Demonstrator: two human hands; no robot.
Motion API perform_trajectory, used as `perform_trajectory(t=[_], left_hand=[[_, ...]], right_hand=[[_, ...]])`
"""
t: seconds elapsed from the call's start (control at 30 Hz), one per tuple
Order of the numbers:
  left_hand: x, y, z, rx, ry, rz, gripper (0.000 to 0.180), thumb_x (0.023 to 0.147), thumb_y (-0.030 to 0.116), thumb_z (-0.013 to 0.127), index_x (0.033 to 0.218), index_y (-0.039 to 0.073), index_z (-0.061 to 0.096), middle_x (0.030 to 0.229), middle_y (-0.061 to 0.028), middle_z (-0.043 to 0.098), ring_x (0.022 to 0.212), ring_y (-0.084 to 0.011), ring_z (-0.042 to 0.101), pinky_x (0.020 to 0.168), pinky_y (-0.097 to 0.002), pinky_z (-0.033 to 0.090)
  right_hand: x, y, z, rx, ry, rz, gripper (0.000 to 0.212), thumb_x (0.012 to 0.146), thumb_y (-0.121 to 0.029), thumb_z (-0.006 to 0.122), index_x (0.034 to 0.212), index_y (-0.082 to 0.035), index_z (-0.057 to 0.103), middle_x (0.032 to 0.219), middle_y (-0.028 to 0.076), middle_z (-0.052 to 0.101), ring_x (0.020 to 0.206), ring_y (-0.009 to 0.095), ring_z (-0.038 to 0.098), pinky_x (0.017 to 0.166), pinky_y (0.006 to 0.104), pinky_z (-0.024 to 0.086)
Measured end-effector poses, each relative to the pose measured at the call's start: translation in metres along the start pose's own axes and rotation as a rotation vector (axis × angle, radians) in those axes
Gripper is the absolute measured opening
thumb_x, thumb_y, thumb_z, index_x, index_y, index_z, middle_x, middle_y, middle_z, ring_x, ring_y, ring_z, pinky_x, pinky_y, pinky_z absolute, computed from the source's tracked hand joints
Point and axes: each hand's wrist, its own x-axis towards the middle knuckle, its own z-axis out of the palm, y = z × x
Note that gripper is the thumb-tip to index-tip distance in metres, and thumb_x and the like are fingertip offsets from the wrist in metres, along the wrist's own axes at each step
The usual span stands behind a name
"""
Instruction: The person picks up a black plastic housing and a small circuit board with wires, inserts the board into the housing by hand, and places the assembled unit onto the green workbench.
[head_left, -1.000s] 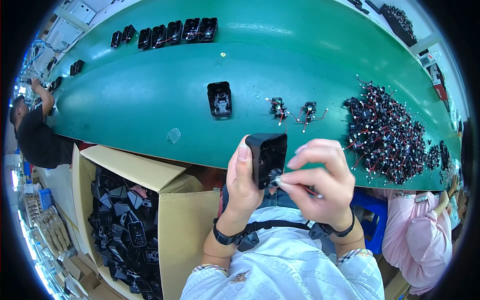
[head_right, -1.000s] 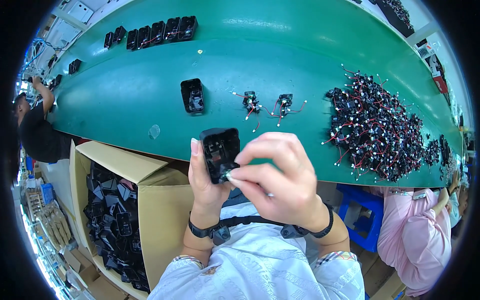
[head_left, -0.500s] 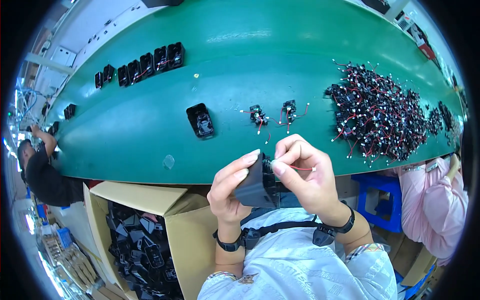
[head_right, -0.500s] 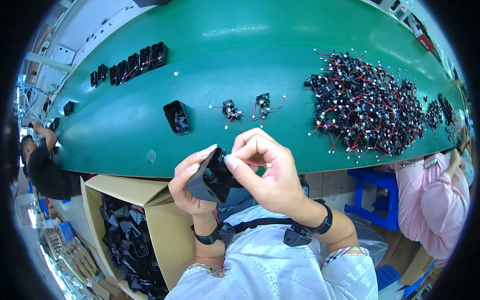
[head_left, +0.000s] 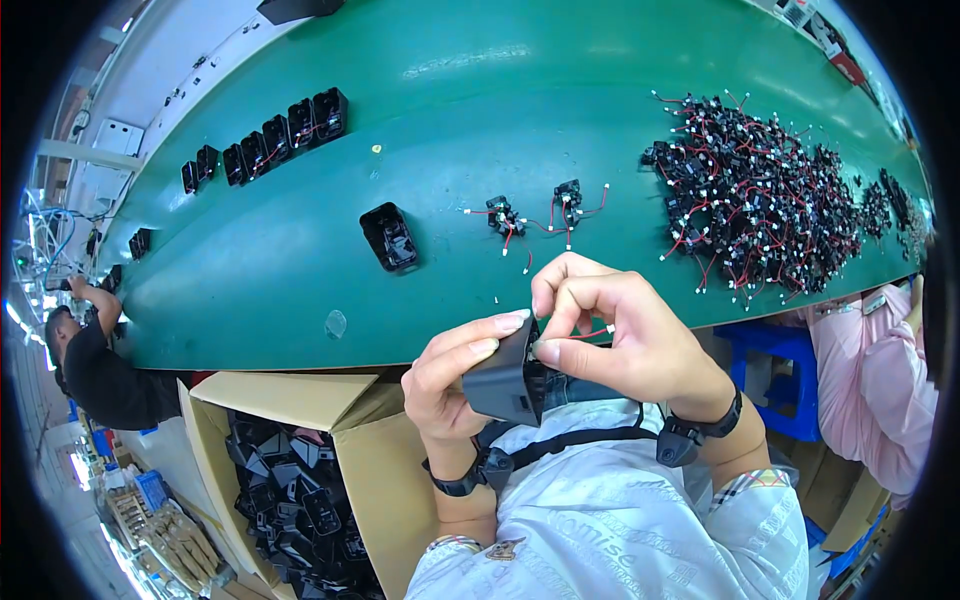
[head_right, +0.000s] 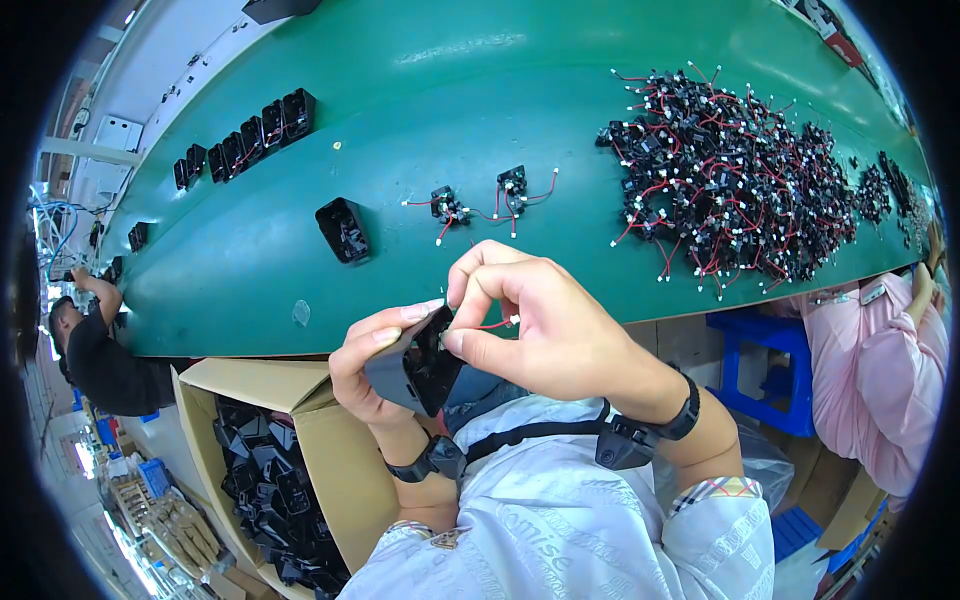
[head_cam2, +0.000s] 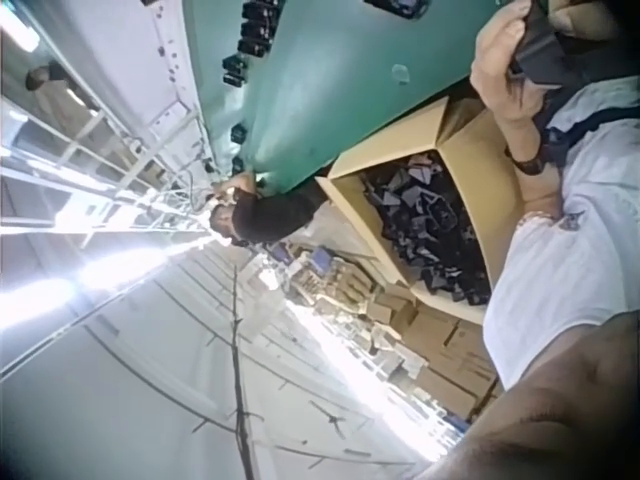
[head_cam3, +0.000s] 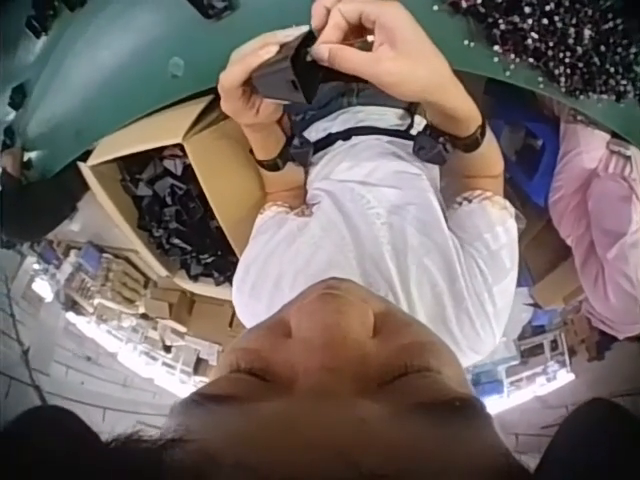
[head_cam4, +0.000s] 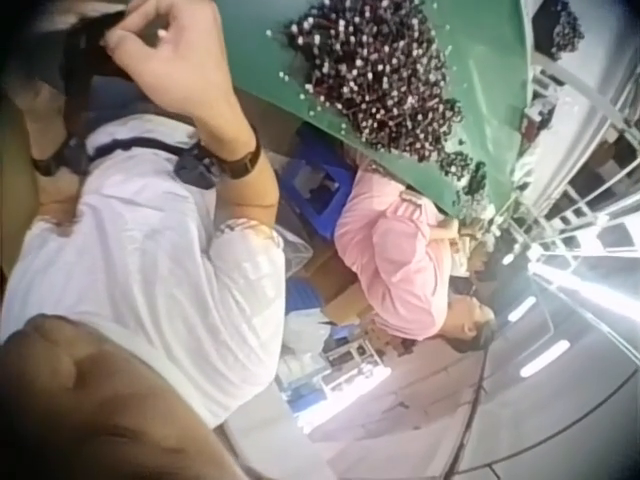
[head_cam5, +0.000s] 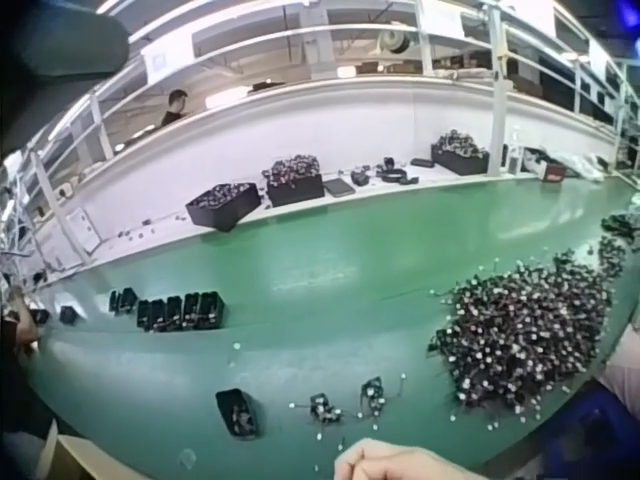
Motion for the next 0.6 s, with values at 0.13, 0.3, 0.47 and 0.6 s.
perform_trajectory(t=[0.13, 0.3, 0.47, 0.6], left_hand=[[0.004, 0.002, 0.002, 0.055, -0.036, 0.009, 0.038, 0.090, 0.016, 0.077, 0.118, 0.001, 0.057, 0.108, -0.0261, 0.072, 0.102, -0.0364, 0.073, 0.087, -0.0413, 0.060], [-0.038, -0.026, 0.009, -0.621, 0.303, -0.418, 0.045, 0.094, 0.035, 0.070, 0.118, 0.002, 0.050, 0.102, -0.0205, 0.064, 0.087, -0.0370, 0.070, 0.073, -0.0485, 0.064], [-0.045, -0.027, 0.017, -0.673, 0.283, -0.515, 0.066, 0.090, 0.051, 0.073, 0.124, 0.001, 0.050, 0.106, -0.0183, 0.064, 0.083, -0.0322, 0.071, 0.071, -0.0417, 0.062], [-0.032, -0.020, 0.019, -0.542, 0.249, -0.510, 0.069, 0.091, 0.055, 0.070, 0.122, -0.003, 0.050, 0.097, -0.0188, 0.068, 0.081, -0.0276, 0.070, 0.072, -0.0375, 0.059]], right_hand=[[-0.003, 0.013, 0.000, 0.162, -0.029, 0.085, 0.013, 0.084, -0.010, 0.078, 0.079, -0.005, 0.067, 0.107, 0.002, 0.055, 0.095, 0.009, 0.053, 0.083, 0.0252, 0.044], [-0.008, 0.030, 0.023, 0.287, 0.028, 0.146, 0.029, 0.085, -0.014, 0.081, 0.108, -0.006, 0.063, 0.114, 0.003, 0.054, 0.099, 0.010, 0.055, 0.087, 0.0279, 0.048], [-0.009, 0.031, 0.030, 0.597, -0.048, 0.150, 0.059, 0.091, -0.014, 0.073, 0.142, 0.002, 0.047, 0.136, 0.011, 0.056, 0.126, 0.017, 0.054, 0.109, 0.0342, 0.042], [-0.011, 0.028, 0.037, 0.501, -0.009, 0.053, 0.056, 0.095, -0.012, 0.068, 0.145, 0.002, 0.047, 0.139, 0.010, 0.056, 0.131, 0.018, 0.052, 0.113, 0.0345, 0.037]])
